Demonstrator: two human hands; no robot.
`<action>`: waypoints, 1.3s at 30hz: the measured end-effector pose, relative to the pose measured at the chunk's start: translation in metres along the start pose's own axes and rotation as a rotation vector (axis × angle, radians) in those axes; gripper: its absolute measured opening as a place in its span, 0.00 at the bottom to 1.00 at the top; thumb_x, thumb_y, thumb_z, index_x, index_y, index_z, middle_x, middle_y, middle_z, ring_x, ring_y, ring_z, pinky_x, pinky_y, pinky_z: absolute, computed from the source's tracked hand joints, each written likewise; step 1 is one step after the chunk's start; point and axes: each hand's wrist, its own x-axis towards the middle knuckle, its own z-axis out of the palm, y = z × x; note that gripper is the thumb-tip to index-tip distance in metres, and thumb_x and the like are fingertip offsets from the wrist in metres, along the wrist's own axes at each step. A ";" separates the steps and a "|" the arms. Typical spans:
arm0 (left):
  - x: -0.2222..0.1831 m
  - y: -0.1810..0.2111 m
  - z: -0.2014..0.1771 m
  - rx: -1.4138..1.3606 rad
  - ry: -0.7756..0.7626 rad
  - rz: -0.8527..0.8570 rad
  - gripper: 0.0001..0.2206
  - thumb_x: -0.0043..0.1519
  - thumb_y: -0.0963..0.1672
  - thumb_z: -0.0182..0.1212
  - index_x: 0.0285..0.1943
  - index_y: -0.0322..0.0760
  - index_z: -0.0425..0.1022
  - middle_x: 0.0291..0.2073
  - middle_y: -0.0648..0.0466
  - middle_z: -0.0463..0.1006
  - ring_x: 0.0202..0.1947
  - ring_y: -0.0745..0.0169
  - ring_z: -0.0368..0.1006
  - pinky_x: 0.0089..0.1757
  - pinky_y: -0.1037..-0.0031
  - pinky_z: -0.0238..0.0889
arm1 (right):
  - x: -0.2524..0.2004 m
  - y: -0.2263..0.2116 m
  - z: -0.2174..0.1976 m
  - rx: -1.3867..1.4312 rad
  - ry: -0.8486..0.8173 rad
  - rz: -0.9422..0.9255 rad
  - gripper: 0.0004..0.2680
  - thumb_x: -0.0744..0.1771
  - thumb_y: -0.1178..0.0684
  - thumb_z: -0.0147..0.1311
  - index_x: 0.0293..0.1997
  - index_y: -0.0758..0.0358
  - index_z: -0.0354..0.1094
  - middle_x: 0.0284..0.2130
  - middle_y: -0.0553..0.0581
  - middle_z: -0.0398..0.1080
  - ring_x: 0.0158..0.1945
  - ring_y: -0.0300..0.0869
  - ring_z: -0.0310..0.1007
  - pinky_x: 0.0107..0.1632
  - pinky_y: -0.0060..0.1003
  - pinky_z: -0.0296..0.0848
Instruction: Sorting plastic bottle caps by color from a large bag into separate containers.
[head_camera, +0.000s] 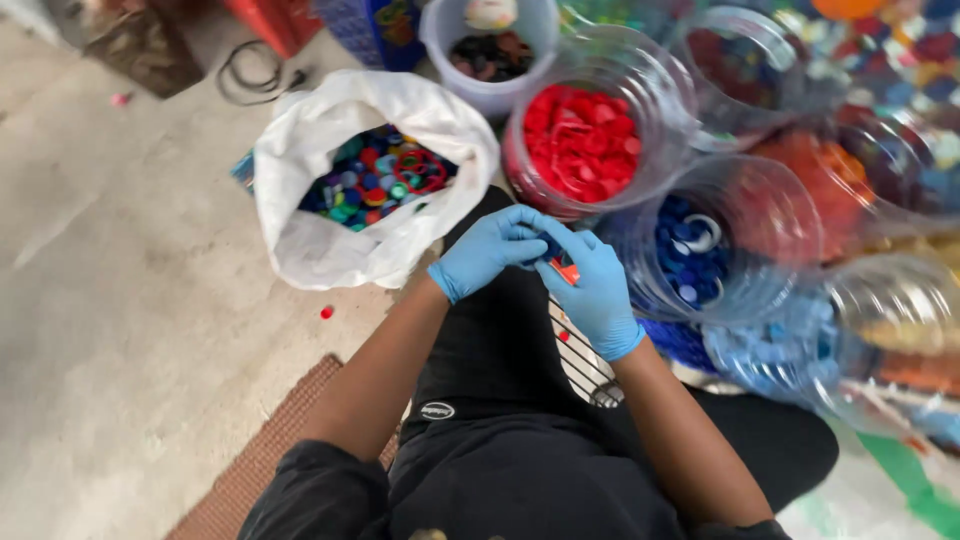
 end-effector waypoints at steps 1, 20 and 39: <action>0.004 -0.003 0.014 0.056 -0.074 -0.040 0.17 0.61 0.39 0.68 0.59 0.34 0.73 0.42 0.44 0.82 0.38 0.56 0.82 0.39 0.67 0.82 | -0.017 0.014 -0.005 -0.054 0.057 0.025 0.21 0.63 0.51 0.69 0.63 0.44 0.72 0.40 0.47 0.74 0.41 0.45 0.76 0.50 0.39 0.74; 0.044 -0.034 0.137 -0.262 -0.351 -0.127 0.21 0.70 0.47 0.59 0.71 0.41 0.65 0.67 0.45 0.71 0.63 0.38 0.71 0.55 0.59 0.72 | -0.064 0.035 -0.160 -0.006 0.642 0.161 0.16 0.68 0.59 0.67 0.62 0.64 0.72 0.40 0.64 0.73 0.44 0.53 0.77 0.48 0.47 0.75; 0.029 -0.035 0.132 -0.231 -0.248 -0.136 0.23 0.71 0.48 0.57 0.75 0.42 0.61 0.71 0.47 0.67 0.70 0.41 0.63 0.64 0.53 0.59 | -0.076 0.040 -0.135 -0.255 0.539 -0.050 0.05 0.65 0.57 0.65 0.43 0.60 0.76 0.51 0.56 0.77 0.53 0.52 0.73 0.57 0.47 0.64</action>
